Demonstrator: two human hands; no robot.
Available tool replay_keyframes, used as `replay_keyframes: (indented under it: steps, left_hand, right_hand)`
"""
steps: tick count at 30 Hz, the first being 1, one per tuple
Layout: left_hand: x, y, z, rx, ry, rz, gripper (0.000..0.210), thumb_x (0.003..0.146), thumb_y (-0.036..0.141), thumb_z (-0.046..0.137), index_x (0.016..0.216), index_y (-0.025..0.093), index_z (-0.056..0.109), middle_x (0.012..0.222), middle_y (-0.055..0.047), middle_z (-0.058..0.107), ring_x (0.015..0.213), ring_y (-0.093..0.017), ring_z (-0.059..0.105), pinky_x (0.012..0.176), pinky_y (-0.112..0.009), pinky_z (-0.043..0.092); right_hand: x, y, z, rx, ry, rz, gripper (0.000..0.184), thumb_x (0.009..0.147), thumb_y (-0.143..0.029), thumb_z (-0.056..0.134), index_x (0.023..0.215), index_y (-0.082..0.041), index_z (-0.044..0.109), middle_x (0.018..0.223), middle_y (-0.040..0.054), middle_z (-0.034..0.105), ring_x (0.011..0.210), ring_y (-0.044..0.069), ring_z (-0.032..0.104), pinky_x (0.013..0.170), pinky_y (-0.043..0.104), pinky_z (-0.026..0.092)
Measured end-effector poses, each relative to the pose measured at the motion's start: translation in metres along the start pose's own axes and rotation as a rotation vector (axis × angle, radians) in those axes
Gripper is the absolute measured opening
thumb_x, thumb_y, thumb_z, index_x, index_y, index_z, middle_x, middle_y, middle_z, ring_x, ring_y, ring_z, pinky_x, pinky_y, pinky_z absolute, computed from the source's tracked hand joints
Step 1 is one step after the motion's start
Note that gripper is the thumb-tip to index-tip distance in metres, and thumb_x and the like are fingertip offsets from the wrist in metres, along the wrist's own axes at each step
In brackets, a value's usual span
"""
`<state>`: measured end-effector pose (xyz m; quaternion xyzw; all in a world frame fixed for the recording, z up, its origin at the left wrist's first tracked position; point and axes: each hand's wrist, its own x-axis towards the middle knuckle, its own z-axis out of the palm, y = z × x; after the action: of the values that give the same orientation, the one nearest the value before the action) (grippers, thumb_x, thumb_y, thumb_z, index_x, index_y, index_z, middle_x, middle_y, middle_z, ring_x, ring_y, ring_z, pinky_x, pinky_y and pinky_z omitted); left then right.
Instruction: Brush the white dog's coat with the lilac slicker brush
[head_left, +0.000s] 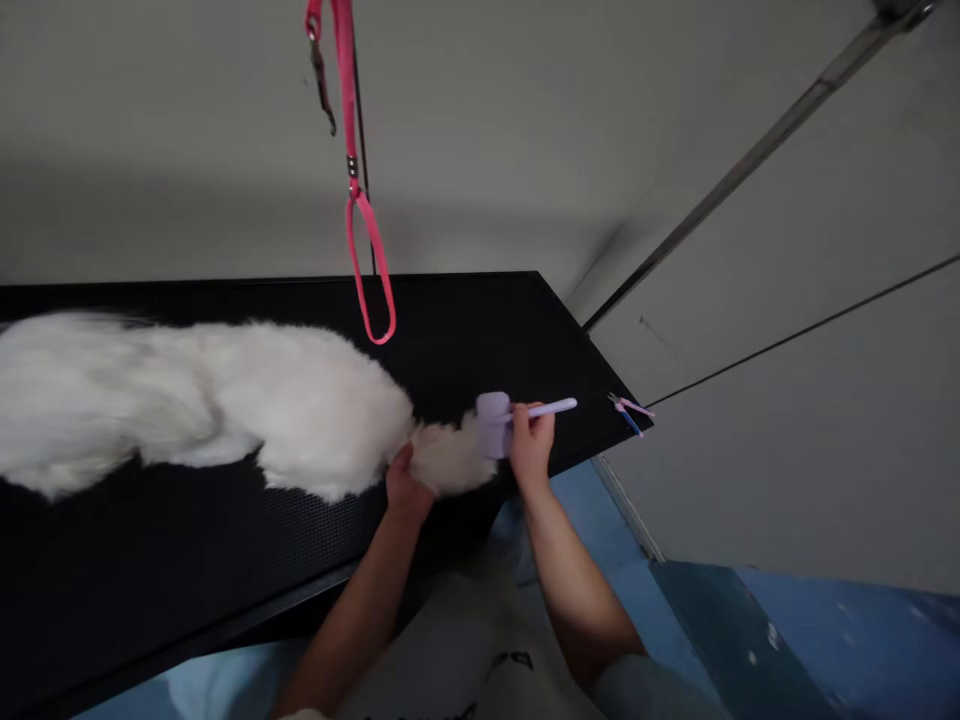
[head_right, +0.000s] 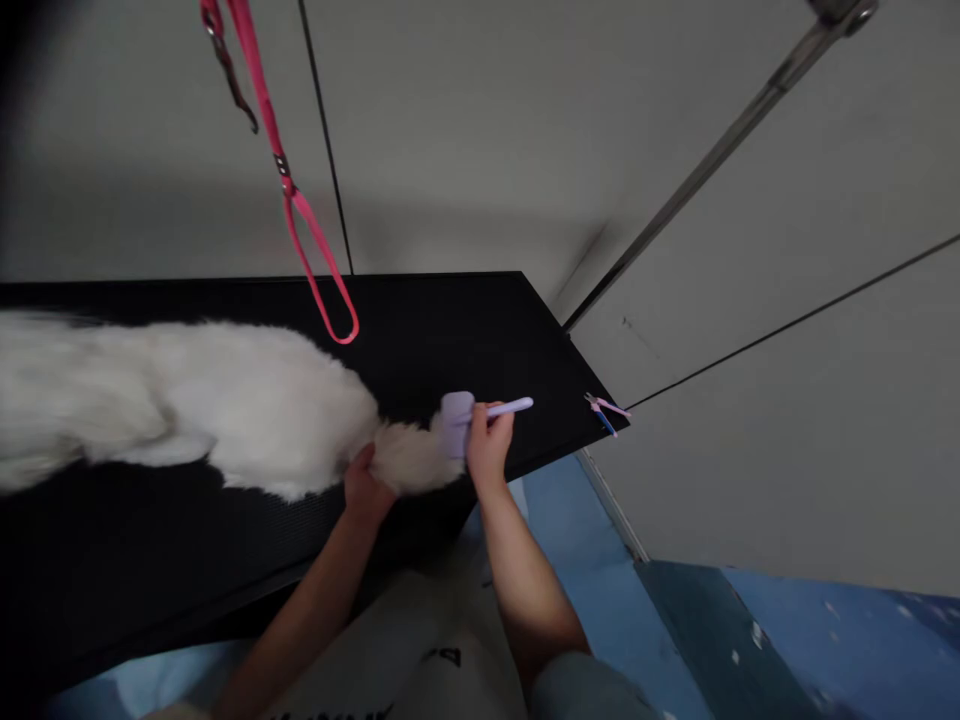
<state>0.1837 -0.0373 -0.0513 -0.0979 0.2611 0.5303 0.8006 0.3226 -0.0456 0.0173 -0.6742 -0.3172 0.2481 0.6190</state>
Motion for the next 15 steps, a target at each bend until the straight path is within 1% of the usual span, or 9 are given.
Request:
replay_keyframes:
  steps: [3, 4, 5, 7, 9, 11, 12, 14, 15]
  left_hand:
    - [-0.004, 0.002, 0.000, 0.058, -0.067, -0.021, 0.037, 0.086, 0.036, 0.045, 0.102, 0.013, 0.069, 0.099, -0.012, 0.072, 0.108, -0.030, 0.061, 0.101, -0.046, 0.042]
    - [-0.005, 0.003, 0.001, 0.061, -0.083, -0.024, 0.039, 0.087, 0.038, 0.044, 0.102, 0.012, 0.069, 0.100, -0.012, 0.072, 0.108, -0.030, 0.061, 0.100, -0.046, 0.042]
    - [-0.006, 0.004, 0.001, 0.054, -0.089, -0.026, 0.041, 0.088, 0.038, 0.042, 0.102, 0.011, 0.069, 0.102, -0.013, 0.071, 0.107, -0.030, 0.061, 0.100, -0.045, 0.042]
    - [-0.007, 0.004, 0.002, 0.035, -0.069, -0.034, 0.040, 0.090, 0.035, 0.039, 0.101, 0.011, 0.068, 0.102, -0.013, 0.071, 0.105, -0.027, 0.063, 0.101, -0.043, 0.042]
    - [-0.007, 0.002, 0.002, 0.054, -0.078, -0.056, 0.040, 0.092, 0.035, 0.038, 0.103, 0.011, 0.068, 0.103, -0.012, 0.071, 0.106, -0.025, 0.063, 0.102, -0.042, 0.041]
    - [-0.006, -0.001, 0.000, 0.109, -0.114, -0.101, 0.041, 0.092, 0.037, 0.037, 0.105, 0.012, 0.067, 0.103, -0.012, 0.071, 0.107, -0.026, 0.062, 0.101, -0.043, 0.042]
    - [-0.006, -0.003, -0.001, 0.141, -0.129, -0.135, 0.042, 0.092, 0.038, 0.036, 0.104, 0.013, 0.068, 0.101, -0.011, 0.072, 0.105, -0.026, 0.063, 0.099, -0.043, 0.043]
    - [-0.007, -0.006, -0.002, 0.199, -0.134, -0.212, 0.045, 0.093, 0.041, 0.033, 0.098, 0.013, 0.069, 0.093, -0.011, 0.072, 0.098, -0.027, 0.065, 0.094, -0.044, 0.047]
    - [-0.008, -0.007, -0.002, 0.209, -0.129, -0.233, 0.047, 0.093, 0.042, 0.033, 0.095, 0.014, 0.070, 0.089, -0.011, 0.072, 0.094, -0.027, 0.066, 0.091, -0.043, 0.048]
  right_hand:
    - [-0.019, 0.007, 0.010, 0.086, -0.233, 0.055, 0.023, 0.079, -0.041, 0.057, 0.088, -0.020, 0.051, 0.081, 0.0018, 0.065, 0.070, 0.016, 0.059, 0.065, 0.030, 0.047]
    - [-0.019, 0.012, 0.009, 0.083, -0.258, 0.071, 0.023, 0.077, -0.040, 0.059, 0.085, -0.020, 0.052, 0.078, 0.0022, 0.066, 0.069, 0.017, 0.059, 0.065, 0.031, 0.047]
    - [-0.016, 0.016, 0.003, 0.071, -0.237, 0.082, 0.022, 0.077, -0.039, 0.059, 0.082, -0.019, 0.051, 0.075, 0.0023, 0.065, 0.068, 0.017, 0.059, 0.064, 0.031, 0.047]
    - [-0.002, 0.020, -0.019, 0.036, -0.127, 0.068, 0.021, 0.076, -0.038, 0.058, 0.079, -0.019, 0.050, 0.075, 0.0023, 0.063, 0.071, 0.017, 0.058, 0.067, 0.032, 0.046]
    - [0.007, 0.018, -0.044, -0.026, 0.099, -0.014, 0.022, 0.074, -0.037, 0.061, 0.081, -0.020, 0.048, 0.077, 0.0008, 0.061, 0.074, 0.017, 0.057, 0.072, 0.032, 0.045]
    - [-0.001, 0.012, -0.054, -0.004, 0.203, -0.098, 0.022, 0.076, -0.037, 0.061, 0.084, -0.021, 0.047, 0.081, 0.0010, 0.062, 0.076, 0.016, 0.058, 0.073, 0.032, 0.046]
    - [-0.012, 0.010, -0.052, 0.053, 0.152, -0.120, 0.021, 0.079, -0.038, 0.059, 0.085, -0.022, 0.047, 0.085, 0.0019, 0.064, 0.076, 0.016, 0.059, 0.073, 0.032, 0.047]
    - [-0.036, 0.009, -0.038, 0.113, -0.177, -0.109, 0.018, 0.080, -0.036, 0.060, 0.088, -0.022, 0.051, 0.090, 0.0043, 0.066, 0.079, 0.018, 0.062, 0.071, 0.032, 0.050]
    - [-0.044, 0.010, -0.032, 0.128, -0.293, -0.096, 0.017, 0.080, -0.034, 0.061, 0.089, -0.023, 0.052, 0.092, 0.0054, 0.067, 0.082, 0.018, 0.063, 0.073, 0.033, 0.050]
